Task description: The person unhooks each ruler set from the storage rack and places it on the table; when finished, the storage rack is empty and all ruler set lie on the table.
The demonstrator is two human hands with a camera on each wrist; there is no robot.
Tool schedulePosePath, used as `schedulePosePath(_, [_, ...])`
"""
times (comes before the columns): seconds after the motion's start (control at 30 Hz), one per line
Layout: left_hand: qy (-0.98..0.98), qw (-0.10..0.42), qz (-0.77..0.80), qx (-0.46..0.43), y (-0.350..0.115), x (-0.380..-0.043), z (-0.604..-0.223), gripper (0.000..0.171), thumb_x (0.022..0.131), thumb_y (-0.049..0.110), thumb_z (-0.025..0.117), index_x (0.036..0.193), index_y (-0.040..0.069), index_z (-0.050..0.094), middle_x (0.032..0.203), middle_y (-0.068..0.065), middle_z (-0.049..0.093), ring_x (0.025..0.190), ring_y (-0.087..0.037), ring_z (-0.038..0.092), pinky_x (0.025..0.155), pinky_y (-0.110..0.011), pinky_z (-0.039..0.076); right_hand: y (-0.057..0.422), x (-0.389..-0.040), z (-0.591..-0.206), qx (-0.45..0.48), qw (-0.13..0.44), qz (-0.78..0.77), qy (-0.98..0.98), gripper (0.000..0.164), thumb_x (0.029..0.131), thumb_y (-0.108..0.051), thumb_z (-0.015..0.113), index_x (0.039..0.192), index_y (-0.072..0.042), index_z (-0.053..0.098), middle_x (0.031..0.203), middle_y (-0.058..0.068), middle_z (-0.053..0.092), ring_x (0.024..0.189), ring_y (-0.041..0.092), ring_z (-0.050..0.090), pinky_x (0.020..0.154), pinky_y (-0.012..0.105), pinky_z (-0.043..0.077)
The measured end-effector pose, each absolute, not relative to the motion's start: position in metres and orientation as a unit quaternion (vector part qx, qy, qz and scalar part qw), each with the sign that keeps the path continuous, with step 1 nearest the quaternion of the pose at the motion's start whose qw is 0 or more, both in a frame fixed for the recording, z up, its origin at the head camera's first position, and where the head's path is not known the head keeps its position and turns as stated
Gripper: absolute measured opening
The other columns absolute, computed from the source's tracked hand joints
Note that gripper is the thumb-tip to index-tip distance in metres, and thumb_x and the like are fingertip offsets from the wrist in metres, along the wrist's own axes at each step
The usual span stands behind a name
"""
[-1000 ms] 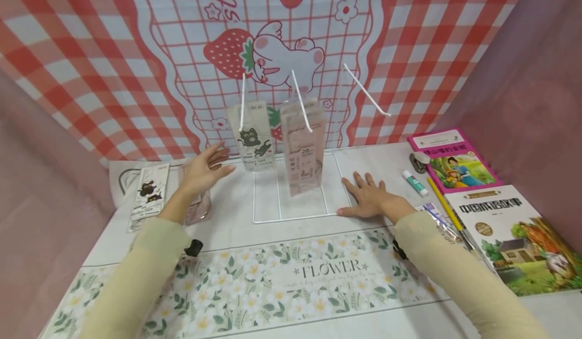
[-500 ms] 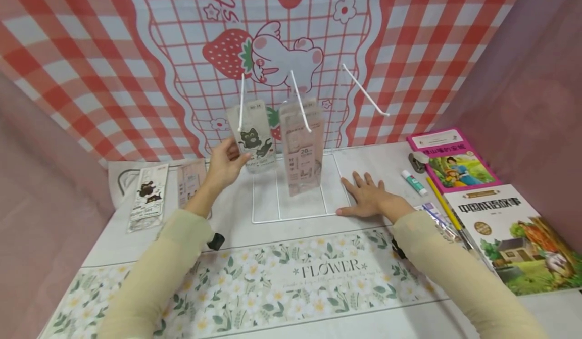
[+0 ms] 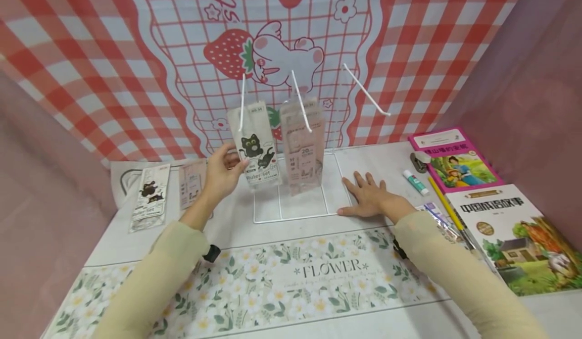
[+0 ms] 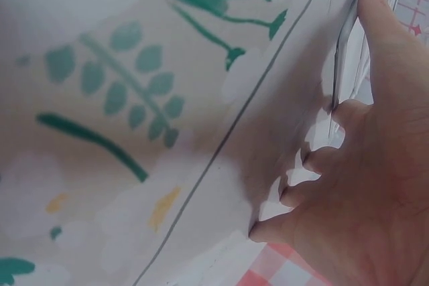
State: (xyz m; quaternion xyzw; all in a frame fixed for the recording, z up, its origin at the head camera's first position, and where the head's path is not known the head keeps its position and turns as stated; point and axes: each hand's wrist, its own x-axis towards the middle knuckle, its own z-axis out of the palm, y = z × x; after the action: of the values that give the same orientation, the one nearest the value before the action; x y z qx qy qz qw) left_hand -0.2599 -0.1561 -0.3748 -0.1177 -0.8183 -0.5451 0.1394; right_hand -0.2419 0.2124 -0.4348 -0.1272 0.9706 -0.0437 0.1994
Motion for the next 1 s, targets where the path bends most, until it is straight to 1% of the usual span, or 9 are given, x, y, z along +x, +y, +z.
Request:
schedulePosePath(0.1, [-0.815,0.143,-0.547,-0.128,-0.159,-0.251,-0.375,0.040,0.083,-0.007,0.067,0.122,-0.003,0.055,0.107,-0.029,0.069,0.094,-0.040,0.071,0.075,-0.015,0.060,0.213,-0.241,-0.435,-0.127,0.199,-0.044,0.971,0.105,0.081,-0.078,0.048,0.157,-0.019,0.006,0.162,0.024,-0.003,0.147,0.053,-0.003,0.113,0.079,0.006])
schedulePosePath(0.17, [-0.819,0.144,-0.541,-0.128,-0.161,-0.244,-0.375,0.040,0.083,-0.006,0.068,0.121,-0.002,0.056,0.107,-0.028,0.070,0.093,-0.038,0.072,0.075,-0.015,0.060,0.212,-0.241,-0.435,-0.128,0.199,-0.044,0.971,0.104,0.082,-0.077,0.048,0.157,-0.019,0.006,0.162,0.024,-0.003,0.147,0.053,-0.003,0.113,0.079,0.006])
schedulePosePath(0.3, [-0.824,0.143,-0.530,-0.144,-0.165,-0.227,-0.376,0.040,0.083,-0.005,0.069,0.120,-0.001,0.056,0.104,-0.027,0.071,0.085,-0.020,0.074,0.073,-0.014,0.060,0.212,-0.241,-0.435,-0.129,0.200,-0.043,0.970,0.104,0.082,-0.077,0.048,0.157,-0.019,0.006,0.162,0.024,-0.003,0.147,0.053,-0.003,0.113,0.079,0.006])
schedulePosePath(0.43, [-0.821,0.136,-0.527,-0.171,-0.170,-0.208,-0.375,0.038,0.083,-0.005,0.069,0.119,-0.001,0.058,0.099,-0.026,0.072,0.079,-0.001,0.070,0.073,-0.015,0.060,0.212,-0.241,-0.435,-0.129,0.198,-0.042,0.971,0.104,0.082,-0.077,0.047,0.157,-0.019,0.005,0.162,0.024,-0.003,0.147,0.053,-0.003,0.112,0.079,0.006])
schedulePosePath(0.57, [-0.830,0.134,-0.512,-0.177,-0.173,-0.191,-0.373,0.035,0.084,-0.003,0.070,0.117,-0.001,0.058,0.094,-0.024,0.073,0.075,0.008,0.066,0.070,-0.013,0.060,0.212,-0.241,-0.433,-0.130,0.195,-0.041,0.971,0.104,0.082,-0.078,0.047,0.157,-0.018,0.005,0.162,0.024,-0.003,0.147,0.053,-0.003,0.113,0.079,0.006])
schedulePosePath(0.7, [-0.826,0.140,-0.515,-0.184,-0.173,-0.181,-0.369,0.035,0.083,-0.004,0.070,0.115,-0.002,0.058,0.093,-0.025,0.073,0.075,0.010,0.065,0.070,-0.014,0.060,0.212,-0.242,-0.432,-0.130,0.196,-0.041,0.971,0.104,0.082,-0.077,0.047,0.157,-0.018,0.004,0.162,0.024,-0.003,0.147,0.053,-0.003,0.113,0.079,0.006])
schedulePosePath(0.83, [-0.807,0.161,-0.529,-0.207,-0.174,-0.176,-0.368,0.032,0.080,-0.011,0.070,0.109,-0.007,0.058,0.089,-0.028,0.071,0.074,0.009,0.065,0.069,-0.013,0.060,0.211,-0.242,-0.431,-0.128,0.202,-0.042,0.970,0.104,0.082,-0.078,0.047,0.157,-0.019,0.004,0.162,0.024,-0.004,0.147,0.053,-0.004,0.113,0.079,0.005])
schedulePosePath(0.93, [-0.801,0.170,-0.530,-0.223,-0.176,-0.174,-0.369,0.029,0.078,-0.014,0.069,0.103,-0.009,0.056,0.081,-0.028,0.069,0.069,0.007,0.063,0.063,-0.013,0.058,0.211,-0.242,-0.431,-0.126,0.206,-0.043,0.969,0.104,0.082,-0.078,0.047,0.157,-0.019,0.004,0.162,0.024,-0.004,0.147,0.053,-0.004,0.113,0.079,0.005])
schedulePosePath(1.0, [-0.802,0.161,-0.529,-0.227,-0.179,-0.174,-0.372,0.027,0.078,-0.014,0.069,0.099,-0.009,0.054,0.077,-0.027,0.068,0.064,0.004,0.062,0.058,-0.015,0.057,0.211,-0.241,-0.431,-0.126,0.207,-0.043,0.969,0.104,0.082,-0.077,0.047,0.157,-0.019,0.004,0.162,0.024,-0.004,0.147,0.053,-0.004,0.113,0.079,0.005])
